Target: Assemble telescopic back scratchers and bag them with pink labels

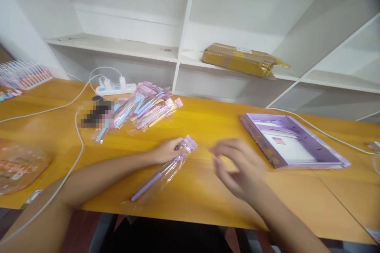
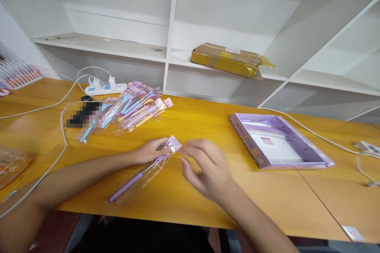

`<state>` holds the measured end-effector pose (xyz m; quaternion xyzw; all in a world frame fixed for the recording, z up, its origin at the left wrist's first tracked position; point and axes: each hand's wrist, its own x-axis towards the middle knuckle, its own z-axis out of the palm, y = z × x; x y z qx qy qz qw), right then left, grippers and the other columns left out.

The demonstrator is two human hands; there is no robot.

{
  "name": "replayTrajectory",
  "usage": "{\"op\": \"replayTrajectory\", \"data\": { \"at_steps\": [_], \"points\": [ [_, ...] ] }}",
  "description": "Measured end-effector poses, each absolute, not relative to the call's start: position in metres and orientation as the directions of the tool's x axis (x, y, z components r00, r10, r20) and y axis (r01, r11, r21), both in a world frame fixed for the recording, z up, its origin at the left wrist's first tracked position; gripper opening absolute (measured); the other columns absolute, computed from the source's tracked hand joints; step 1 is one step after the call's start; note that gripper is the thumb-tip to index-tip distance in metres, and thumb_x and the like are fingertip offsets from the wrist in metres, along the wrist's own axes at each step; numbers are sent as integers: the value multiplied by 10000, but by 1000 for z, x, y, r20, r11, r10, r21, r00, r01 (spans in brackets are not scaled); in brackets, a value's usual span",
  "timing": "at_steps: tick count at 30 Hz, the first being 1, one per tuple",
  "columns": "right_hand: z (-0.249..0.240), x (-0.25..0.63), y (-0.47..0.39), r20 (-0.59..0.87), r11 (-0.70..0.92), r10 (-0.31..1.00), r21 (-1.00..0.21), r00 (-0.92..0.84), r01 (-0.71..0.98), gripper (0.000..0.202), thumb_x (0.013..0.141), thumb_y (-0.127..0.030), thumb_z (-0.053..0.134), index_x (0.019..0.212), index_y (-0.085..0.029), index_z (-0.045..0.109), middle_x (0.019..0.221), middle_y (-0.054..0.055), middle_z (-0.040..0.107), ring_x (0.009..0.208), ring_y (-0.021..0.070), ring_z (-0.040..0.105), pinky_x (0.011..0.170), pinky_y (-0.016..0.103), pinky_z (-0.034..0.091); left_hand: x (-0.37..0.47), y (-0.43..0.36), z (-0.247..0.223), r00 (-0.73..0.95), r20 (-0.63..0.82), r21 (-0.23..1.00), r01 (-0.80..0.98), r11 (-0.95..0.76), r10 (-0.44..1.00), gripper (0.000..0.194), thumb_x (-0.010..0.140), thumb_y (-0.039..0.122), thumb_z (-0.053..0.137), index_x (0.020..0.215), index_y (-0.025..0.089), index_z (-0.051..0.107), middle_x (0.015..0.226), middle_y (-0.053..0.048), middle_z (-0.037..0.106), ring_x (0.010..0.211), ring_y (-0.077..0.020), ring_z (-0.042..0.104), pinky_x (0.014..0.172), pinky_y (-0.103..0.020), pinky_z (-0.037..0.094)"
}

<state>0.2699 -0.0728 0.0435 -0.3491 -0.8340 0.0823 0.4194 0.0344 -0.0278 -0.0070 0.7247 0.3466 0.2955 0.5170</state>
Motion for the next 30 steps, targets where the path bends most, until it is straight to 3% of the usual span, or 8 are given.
{"op": "replayTrajectory", "data": {
  "at_steps": [3,6,11,16,25,30],
  "points": [
    [25,267,-58,589,716,676,-386,-442,582,350,986,-357,688,1324,-304,614,1162,123,647,1027,296,671,862,488,621,34,-27,-7,595,87,943,210,-259,799,420,943,482,658,1224,172,679,953,-35,704,860,-196,632,806,-299,498],
    [2,267,-41,572,660,721,-396,-390,638,356,990,-345,671,1309,-254,541,1161,127,591,1012,275,649,859,470,619,34,-27,-7,617,83,922,250,-295,782,378,928,444,668,1201,182,690,877,-2,669,773,-167,593,744,-278,484],
    [-3,275,-37,649,662,695,-408,-310,628,293,981,-272,669,1232,-258,519,1162,122,562,1075,274,617,886,461,605,34,-26,-5,634,95,914,251,-320,768,356,922,433,684,1175,183,699,943,-26,698,849,-185,617,799,-286,499],
    [8,276,-48,592,762,621,-302,-514,572,217,970,-259,685,1167,-285,600,1277,133,547,1177,290,614,961,489,597,35,-26,-3,658,80,916,248,-315,749,398,951,452,656,1232,172,689,1031,-54,726,876,-200,636,808,-300,506],
    [3,268,-45,581,743,652,-365,-486,561,362,950,-237,683,1269,-270,515,1260,138,556,1210,295,609,992,482,591,35,-27,1,670,81,902,266,-341,738,359,953,398,652,1235,178,683,1068,-54,726,915,-200,636,830,-294,505],
    [-5,268,-39,618,713,663,-348,-423,609,219,993,-114,515,1155,-251,571,1248,134,543,1157,259,612,960,441,588,35,-28,2,655,54,911,278,-306,753,367,926,414,684,1203,174,692,1026,-52,726,932,-218,646,864,-315,518]
  ]
}}
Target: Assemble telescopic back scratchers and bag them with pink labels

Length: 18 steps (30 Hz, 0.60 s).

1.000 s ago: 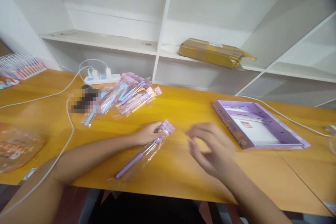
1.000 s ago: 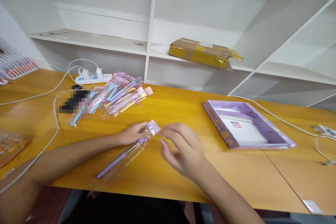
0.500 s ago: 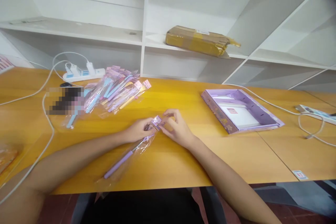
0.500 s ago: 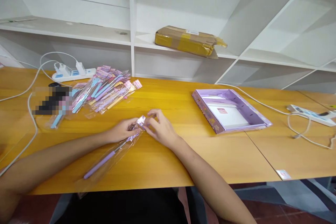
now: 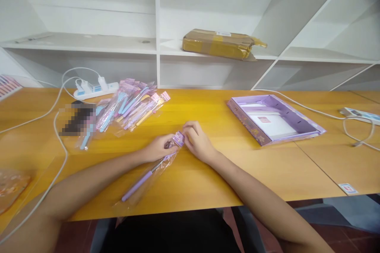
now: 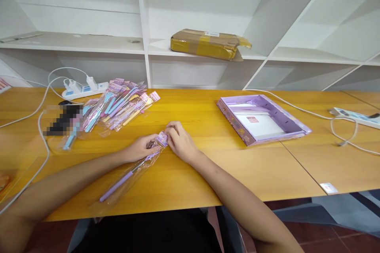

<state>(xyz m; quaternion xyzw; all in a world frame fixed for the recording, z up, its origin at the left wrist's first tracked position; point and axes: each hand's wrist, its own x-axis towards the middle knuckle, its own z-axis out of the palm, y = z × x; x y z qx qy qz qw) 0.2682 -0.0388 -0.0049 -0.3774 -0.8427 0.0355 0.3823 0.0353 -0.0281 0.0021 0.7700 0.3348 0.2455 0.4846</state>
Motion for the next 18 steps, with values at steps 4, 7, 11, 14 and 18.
{"op": "replayTrajectory", "data": {
  "at_steps": [4,7,11,14,18],
  "points": [
    [-2,274,-36,641,696,674,-384,-367,607,197,1004,-99,474,1019,-240,611,1270,130,507,1152,241,604,980,433,569,35,-28,2,653,48,914,277,-297,756,376,914,435,700,1181,172,695,987,-46,717,943,-229,648,891,-329,515],
    [5,278,-38,587,667,724,-465,-362,582,120,1019,-176,530,1038,-242,628,1240,120,521,1208,254,581,1050,460,534,35,-29,1,655,42,920,269,-284,755,391,921,437,688,1200,164,684,982,-49,710,957,-229,639,900,-330,511],
    [8,279,-38,510,647,761,-555,-401,522,96,1015,-318,631,1082,-249,626,1192,97,563,1170,246,594,1054,443,523,35,-28,-2,659,48,923,257,-285,751,383,930,432,677,1202,163,681,1009,-54,705,948,-220,633,898,-331,508],
    [0,277,-34,477,633,774,-609,-417,478,89,1047,-322,584,1076,-245,618,1137,85,597,1084,223,617,986,410,534,34,-27,-3,661,48,924,255,-284,749,382,924,425,684,1206,167,680,1005,-51,703,935,-217,632,880,-330,511],
    [-10,277,-28,474,543,840,-736,-264,405,100,1031,-296,598,1088,-248,531,1034,51,623,937,198,634,874,381,549,34,-26,-4,655,53,931,240,-274,753,399,912,417,702,1222,167,676,1012,-57,708,951,-223,636,884,-335,513]
  ]
}}
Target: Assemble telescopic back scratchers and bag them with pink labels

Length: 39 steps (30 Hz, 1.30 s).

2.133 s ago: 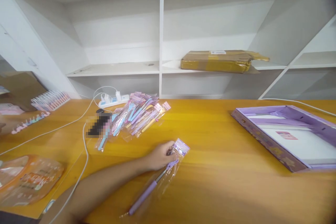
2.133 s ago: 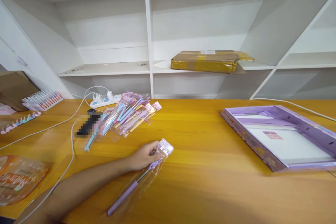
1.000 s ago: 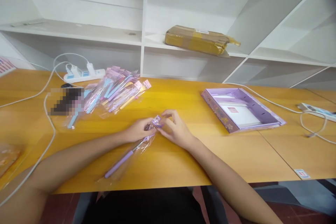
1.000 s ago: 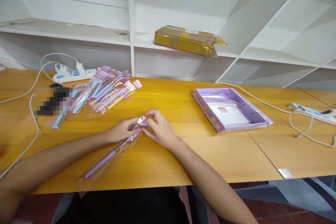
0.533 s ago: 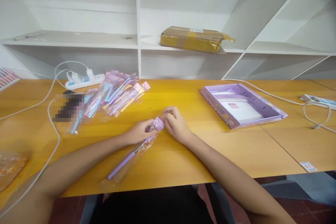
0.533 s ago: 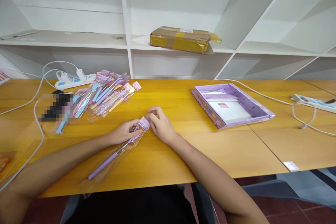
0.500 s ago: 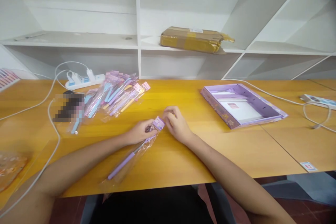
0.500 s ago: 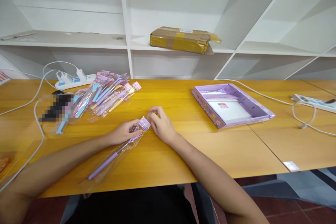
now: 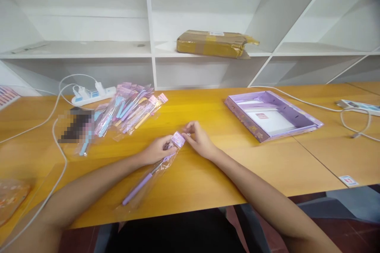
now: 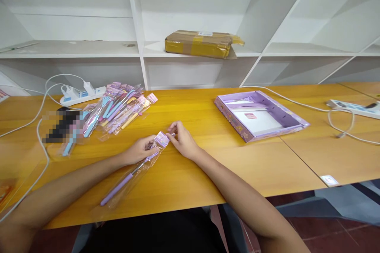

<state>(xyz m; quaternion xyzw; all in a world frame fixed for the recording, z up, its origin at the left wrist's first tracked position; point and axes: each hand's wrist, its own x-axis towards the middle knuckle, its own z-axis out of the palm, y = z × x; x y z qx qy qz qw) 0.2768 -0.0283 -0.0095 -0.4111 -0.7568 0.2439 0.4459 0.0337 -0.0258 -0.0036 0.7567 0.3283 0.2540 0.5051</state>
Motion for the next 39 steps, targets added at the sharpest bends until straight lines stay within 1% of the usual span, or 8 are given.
{"op": "replayTrajectory", "data": {
  "at_steps": [5,11,20,25,29,33,36,39],
  "points": [
    [0,280,-30,546,645,764,-648,-343,406,112,1043,-217,501,996,-239,601,1110,81,582,1085,219,592,987,416,500,33,-26,-2,661,55,932,234,-275,748,390,930,405,679,1239,167,670,1057,-61,704,949,-212,629,879,-328,505],
    [-1,276,-28,477,599,788,-742,-390,302,138,1023,-329,611,944,-223,652,1101,75,587,1071,211,600,1000,395,491,33,-26,-3,662,45,924,258,-283,749,367,950,417,661,1223,170,669,1018,-45,689,910,-195,618,840,-307,496],
    [-13,301,-5,448,389,894,-777,-1,496,261,1017,-431,564,894,-218,653,997,65,574,991,229,586,902,376,496,33,-21,-1,618,27,990,91,-106,785,412,932,461,729,1229,176,697,1205,-104,725,1088,-234,666,955,-339,492],
    [-5,305,-12,317,421,907,-678,-276,603,366,1037,-512,529,895,-217,693,952,73,607,974,238,587,967,404,462,33,-15,-4,486,46,998,-68,-15,872,459,888,515,771,1165,152,718,1143,-97,746,1031,-220,680,921,-311,493],
    [9,287,-26,372,478,876,-760,-308,441,480,1051,-620,460,1045,-208,706,1048,81,644,1040,230,594,999,389,456,32,-15,-5,560,48,999,-46,-27,827,408,914,481,757,1162,162,700,1151,-88,745,1029,-208,689,929,-315,502],
    [12,267,-37,208,356,869,-893,-449,276,539,961,-709,571,846,-193,670,751,10,628,715,167,579,710,297,478,30,-19,-3,672,31,999,-8,-35,740,442,843,391,846,1177,173,657,1175,-94,737,1070,-217,702,946,-331,523],
    [17,265,-40,246,280,956,-929,-162,240,564,975,-694,553,696,-205,582,565,-35,522,535,122,474,557,255,401,27,-22,1,764,-67,996,93,-6,641,468,838,402,845,1190,169,643,1080,-92,758,924,-204,731,849,-330,559],
    [31,280,-39,320,288,941,-927,110,239,536,965,-679,580,695,-216,560,508,-48,494,464,112,442,485,248,370,24,-22,5,828,-193,980,190,62,527,421,888,451,786,1153,154,648,963,-99,775,798,-194,736,755,-322,573]
  ]
}}
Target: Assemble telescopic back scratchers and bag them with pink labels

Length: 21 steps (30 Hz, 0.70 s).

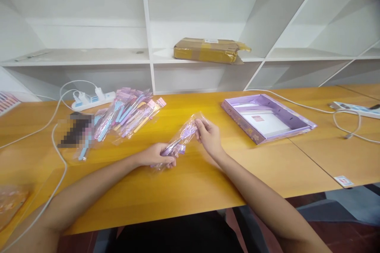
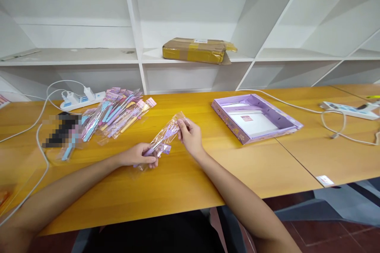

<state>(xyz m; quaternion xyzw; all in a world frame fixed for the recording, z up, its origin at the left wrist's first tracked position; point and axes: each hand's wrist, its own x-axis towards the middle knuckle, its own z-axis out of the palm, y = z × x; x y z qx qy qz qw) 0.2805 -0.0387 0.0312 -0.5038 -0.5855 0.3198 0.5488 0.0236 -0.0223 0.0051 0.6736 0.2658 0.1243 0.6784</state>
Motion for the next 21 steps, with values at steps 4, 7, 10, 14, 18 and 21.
{"op": "replayTrajectory", "data": {
  "at_steps": [4,7,10,14,18,21],
  "points": [
    [52,316,-28,394,354,873,-918,287,179,464,921,-656,669,783,-216,613,511,-66,469,424,97,413,419,234,328,21,-21,7,838,-180,983,174,62,515,400,913,465,755,1134,149,649,896,-91,767,771,-179,724,737,-307,563],
    [55,334,-17,400,429,816,-903,418,28,413,907,-624,707,834,-226,621,611,-60,487,448,80,411,418,223,335,22,-19,6,846,-173,985,160,70,504,429,947,480,710,1209,146,644,872,-65,734,733,-154,693,709,-293,551],
    [47,332,-13,401,448,858,-890,322,-87,394,882,-634,722,916,-251,634,761,-25,589,595,109,540,548,239,472,23,-19,4,816,-172,983,179,42,552,420,982,520,643,1170,145,648,835,-38,691,628,-113,620,593,-243,468],
    [33,312,-14,328,328,945,-943,6,-48,396,869,-613,741,863,-229,643,876,28,670,856,183,640,843,342,564,25,-18,2,768,-139,988,154,31,625,411,973,545,640,1096,153,636,740,16,595,528,-70,420,503,-222,289],
    [31,314,-8,394,427,895,-892,208,-147,331,900,-542,737,855,-242,603,926,21,660,919,173,649,932,351,563,26,-18,5,792,-135,990,136,43,595,418,982,552,626,1121,157,626,636,74,439,517,-72,304,507,-240,220],
    [39,346,2,408,540,809,-802,424,-257,296,923,-484,726,865,-255,547,936,-7,644,921,141,663,899,323,576,25,-20,9,799,-170,982,189,26,577,422,1000,567,591,1125,166,620,593,100,351,507,-79,278,513,-248,199]
  ]
}}
